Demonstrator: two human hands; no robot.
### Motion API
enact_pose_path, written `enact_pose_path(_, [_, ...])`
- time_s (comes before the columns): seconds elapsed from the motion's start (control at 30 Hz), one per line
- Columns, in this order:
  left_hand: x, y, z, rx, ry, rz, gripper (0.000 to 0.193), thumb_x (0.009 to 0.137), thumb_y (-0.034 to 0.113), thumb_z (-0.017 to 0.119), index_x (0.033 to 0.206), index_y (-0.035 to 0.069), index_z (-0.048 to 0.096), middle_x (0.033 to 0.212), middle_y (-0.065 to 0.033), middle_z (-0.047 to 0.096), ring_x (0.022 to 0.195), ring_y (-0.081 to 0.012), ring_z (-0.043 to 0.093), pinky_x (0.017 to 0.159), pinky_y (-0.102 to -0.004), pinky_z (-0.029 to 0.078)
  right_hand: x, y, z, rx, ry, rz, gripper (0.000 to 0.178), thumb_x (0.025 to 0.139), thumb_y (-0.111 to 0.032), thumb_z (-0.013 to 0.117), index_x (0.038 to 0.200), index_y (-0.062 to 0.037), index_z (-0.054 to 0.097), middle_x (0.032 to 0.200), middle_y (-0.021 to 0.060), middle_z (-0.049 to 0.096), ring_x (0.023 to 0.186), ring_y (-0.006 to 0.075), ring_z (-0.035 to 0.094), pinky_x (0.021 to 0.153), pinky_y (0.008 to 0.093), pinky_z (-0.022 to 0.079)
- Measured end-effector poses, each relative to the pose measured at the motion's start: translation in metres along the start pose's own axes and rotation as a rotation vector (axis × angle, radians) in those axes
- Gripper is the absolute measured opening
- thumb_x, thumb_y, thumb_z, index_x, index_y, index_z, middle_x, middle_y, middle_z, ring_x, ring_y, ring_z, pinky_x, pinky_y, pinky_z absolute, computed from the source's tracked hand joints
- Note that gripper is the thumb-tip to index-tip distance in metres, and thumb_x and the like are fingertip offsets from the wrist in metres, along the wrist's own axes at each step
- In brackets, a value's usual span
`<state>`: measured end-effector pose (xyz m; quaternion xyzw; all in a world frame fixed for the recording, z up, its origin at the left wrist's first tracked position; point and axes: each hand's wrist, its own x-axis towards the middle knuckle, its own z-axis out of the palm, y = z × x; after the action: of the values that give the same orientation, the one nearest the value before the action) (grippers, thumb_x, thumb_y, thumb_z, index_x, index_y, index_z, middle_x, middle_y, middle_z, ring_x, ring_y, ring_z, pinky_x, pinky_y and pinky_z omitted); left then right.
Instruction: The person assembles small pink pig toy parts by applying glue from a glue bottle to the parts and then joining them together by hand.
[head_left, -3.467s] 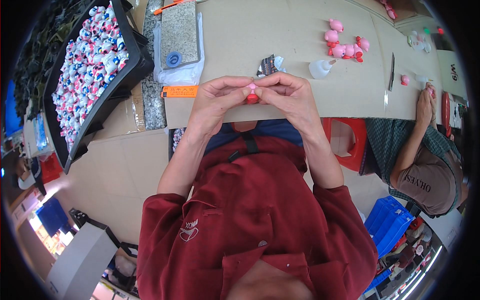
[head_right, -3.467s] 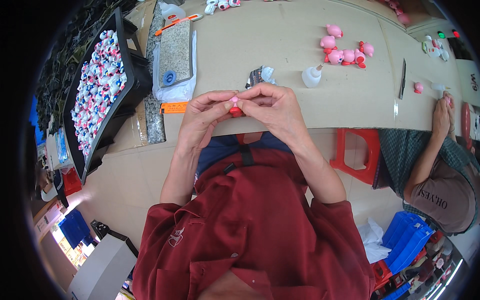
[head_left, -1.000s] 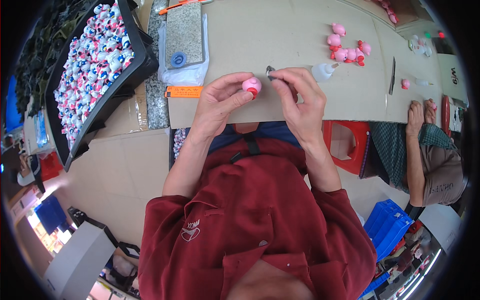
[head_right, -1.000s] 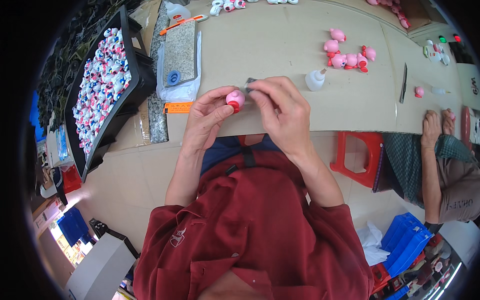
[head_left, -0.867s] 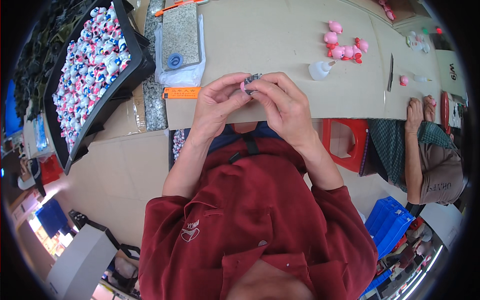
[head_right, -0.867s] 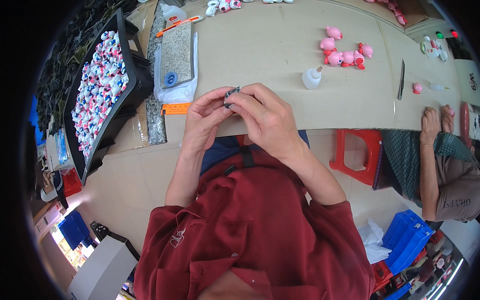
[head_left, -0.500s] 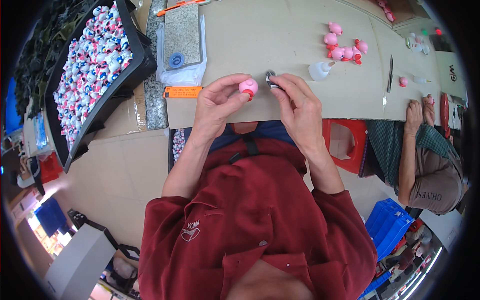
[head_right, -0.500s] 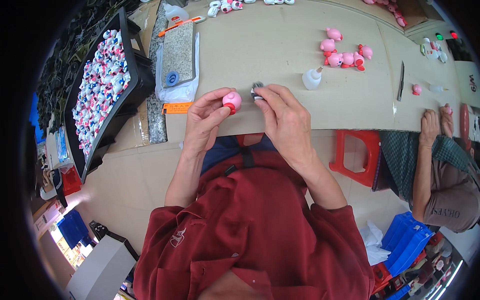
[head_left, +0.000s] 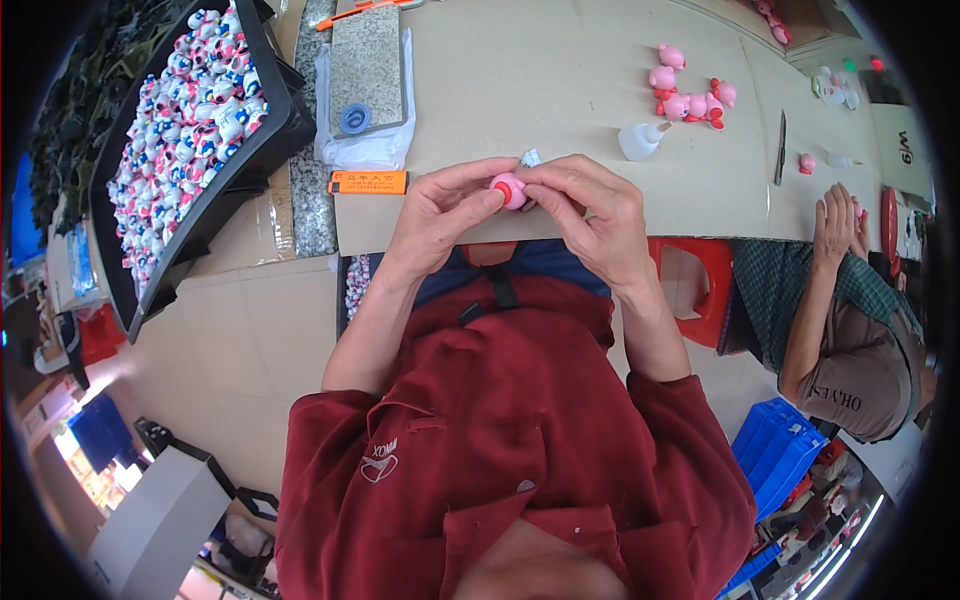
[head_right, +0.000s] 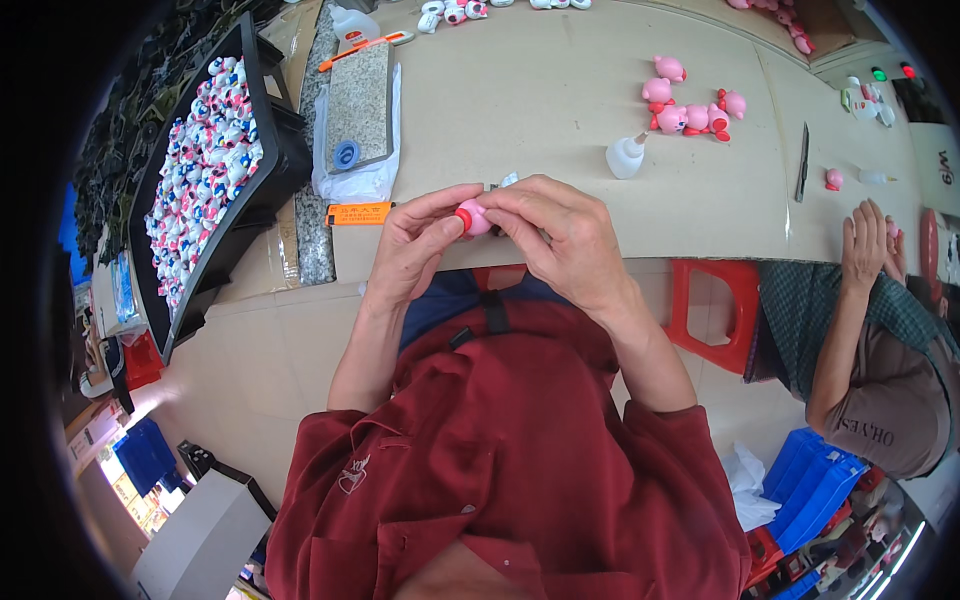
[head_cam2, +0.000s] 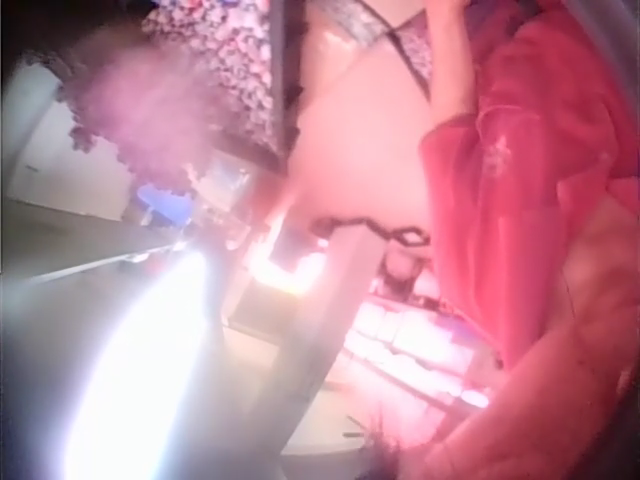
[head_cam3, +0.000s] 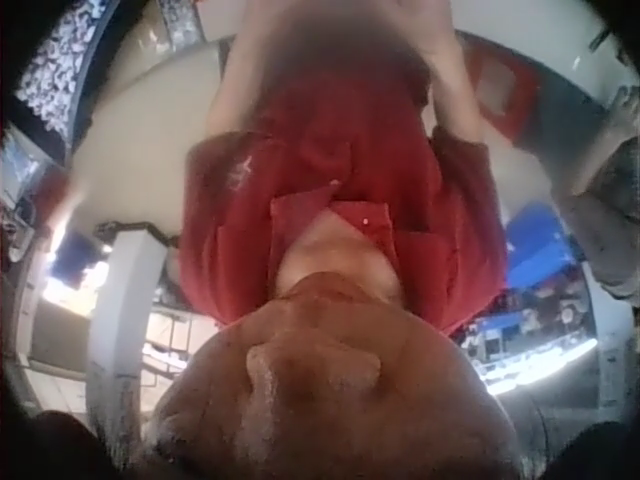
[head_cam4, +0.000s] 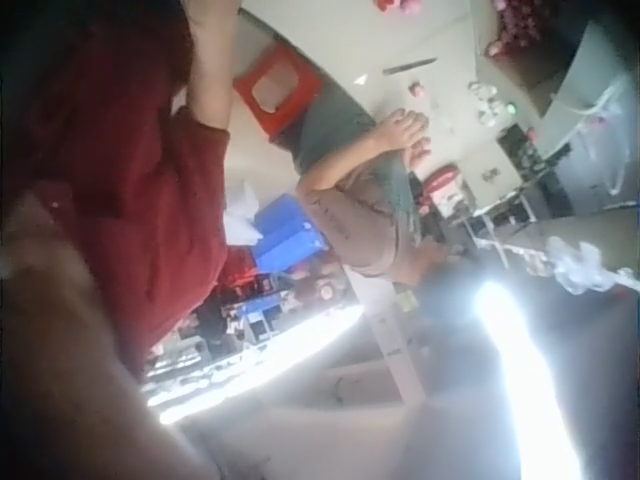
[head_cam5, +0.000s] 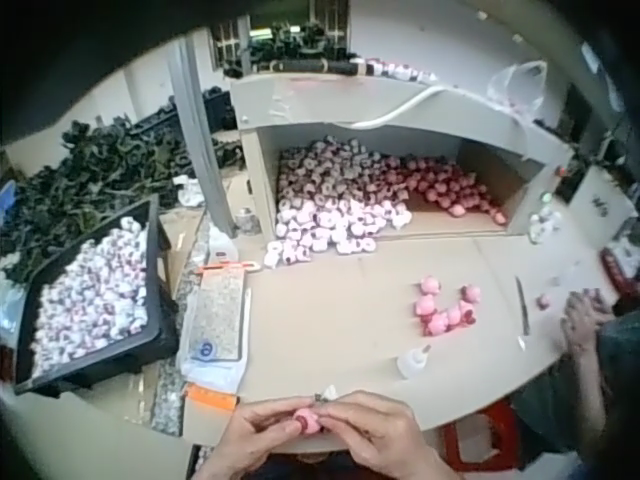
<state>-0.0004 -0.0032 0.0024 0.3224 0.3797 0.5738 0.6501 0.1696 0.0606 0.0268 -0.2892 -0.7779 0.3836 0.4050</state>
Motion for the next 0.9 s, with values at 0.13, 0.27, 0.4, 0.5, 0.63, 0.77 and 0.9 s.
enact_pose_path(0.13, [-0.0011,-0.0004,-0.0039,0.037,-0.047,-0.02,0.032,0.084,0.004,0.059,0.114,-0.003,0.056,0.104,-0.0112,0.062,0.095,-0.0152,0.059,0.087,-0.0284,0.047,0.0027,0.0006,-0.0049,-0.015,-0.075,-0.063,0.014,0.074,0.0,0.064,0.087,-0.0012,0.065,0.074,0.0083,0.062,0.064,0.0193,0.06,0.054,0.0283,0.048])
enact_pose_path(0.27, [-0.002,0.0048,-0.0015,0.069,-0.062,-0.037,0.031,0.083,0.003,0.059,0.114,-0.003,0.056,0.105,-0.0118,0.062,0.096,-0.0157,0.059,0.087,-0.0285,0.047,0.0017,0.0044,-0.0053,-0.069,-0.093,-0.184,0.015,0.07,0.002,0.065,0.085,-0.0002,0.064,0.075,0.0086,0.062,0.065,0.0212,0.061,0.055,0.0285,0.049])
enact_pose_path(0.4, [-0.0011,0.0053,-0.0018,0.031,-0.086,-0.029,0.031,0.083,0.002,0.059,0.113,-0.003,0.057,0.107,-0.0131,0.061,0.096,-0.0164,0.059,0.087,-0.0289,0.048,0.0015,0.0067,-0.0043,-0.059,-0.098,-0.212,0.016,0.069,0.002,0.065,0.084,0.0003,0.064,0.076,0.0085,0.063,0.066,0.0213,0.062,0.056,0.0284,0.05])
enact_pose_path(0.5, [-0.0009,0.004,-0.0034,0.034,-0.093,-0.018,0.03,0.083,0.002,0.06,0.113,-0.002,0.057,0.108,-0.0134,0.06,0.096,-0.0166,0.059,0.087,-0.0287,0.048,0.0002,0.0088,-0.0037,-0.057,-0.101,-0.223,0.017,0.068,0.003,0.065,0.085,-0.0001,0.064,0.077,0.0083,0.063,0.066,0.0215,0.062,0.057,0.0288,0.05])
enact_pose_path(0.63, [-0.0009,0.0024,-0.0063,0.037,-0.108,-0.019,0.03,0.082,0.001,0.06,0.112,-0.002,0.058,0.11,-0.0132,0.06,0.097,-0.0165,0.059,0.086,-0.028,0.048,-0.0009,0.0098,-0.0037,-0.057,-0.1,-0.24,0.02,0.066,0.004,0.065,0.085,-0.0006,0.064,0.078,0.0086,0.063,0.067,0.0217,0.062,0.057,0.0292,0.05])
enact_pose_path(0.77, [-0.0011,0.0028,-0.0069,0.033,-0.11,-0.021,0.03,0.082,0.001,0.06,0.112,-0.002,0.058,0.11,-0.0135,0.059,0.097,-0.0164,0.058,0.086,-0.0279,0.048,-0.0003,0.0071,-0.0044,-0.06,-0.117,-0.238,0.022,0.065,0.006,0.064,0.086,-0.0007,0.064,0.08,0.0092,0.063,0.068,0.0226,0.062,0.057,0.0299,0.05])
enact_pose_path(0.9, [-0.001,0.0029,-0.0068,0.043,-0.122,-0.014,0.03,0.082,0.0,0.059,0.112,-0.002,0.058,0.111,-0.0134,0.059,0.098,-0.0162,0.058,0.086,-0.0279,0.048,-0.0007,0.0053,-0.0053,-0.061,-0.12,-0.249,0.023,0.064,0.007,0.064,0.086,-0.0006,0.064,0.08,0.0094,0.063,0.069,0.0232,0.062,0.058,0.0305,0.051])
